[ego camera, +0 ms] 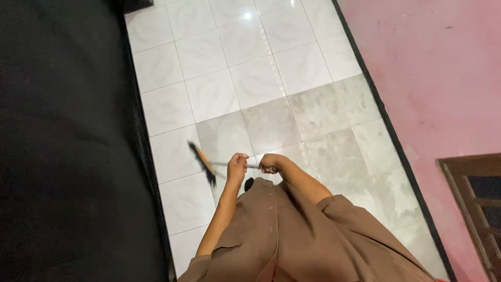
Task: The person sweeps the tiled floor using a broom and then uses a dustpan to collect the debris.
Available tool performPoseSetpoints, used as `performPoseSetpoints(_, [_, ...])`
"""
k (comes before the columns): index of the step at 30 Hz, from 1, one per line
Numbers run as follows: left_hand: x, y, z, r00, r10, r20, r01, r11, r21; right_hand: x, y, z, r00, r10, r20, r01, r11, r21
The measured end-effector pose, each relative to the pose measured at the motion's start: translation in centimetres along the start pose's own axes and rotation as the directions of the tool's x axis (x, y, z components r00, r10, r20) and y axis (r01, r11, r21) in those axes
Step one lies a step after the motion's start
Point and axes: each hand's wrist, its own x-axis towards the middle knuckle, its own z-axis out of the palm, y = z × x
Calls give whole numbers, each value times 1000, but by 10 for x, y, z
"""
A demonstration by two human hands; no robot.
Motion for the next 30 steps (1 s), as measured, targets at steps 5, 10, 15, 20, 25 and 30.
performPoseSetpoints(5, [-21, -11, 28, 998, 54, -34, -52, 998, 33, -29, 53, -23, 996, 51, -69, -56, 996, -68])
performPoseSetpoints(10, [-45, -49, 97, 1000, 10, 27, -10, 1000, -8, -93, 153, -108, 963, 158, -218, -119, 976, 180])
performPoseSetpoints(15, [-84, -100, 146, 995, -41, 95, 43, 999, -15, -119, 217, -139, 828, 119, -548, -107, 993, 54])
performPoseSetpoints(20, [-124, -135, 172, 996, -57, 63, 55, 998, 28, -115, 241, -108, 661, 46, -749, -152, 986, -74])
performPoseSetpoints(25, [-143, -148, 181, 995, -88, 45, 86, 996, 36, -120, 257, -106, 738, -123, -664, -64, 966, -251])
performPoseSetpoints(30, [-153, -131, 187, 999, -32, 10, 31, 997, 76, -108, 253, -82, 880, -152, -450, 36, 966, -255])
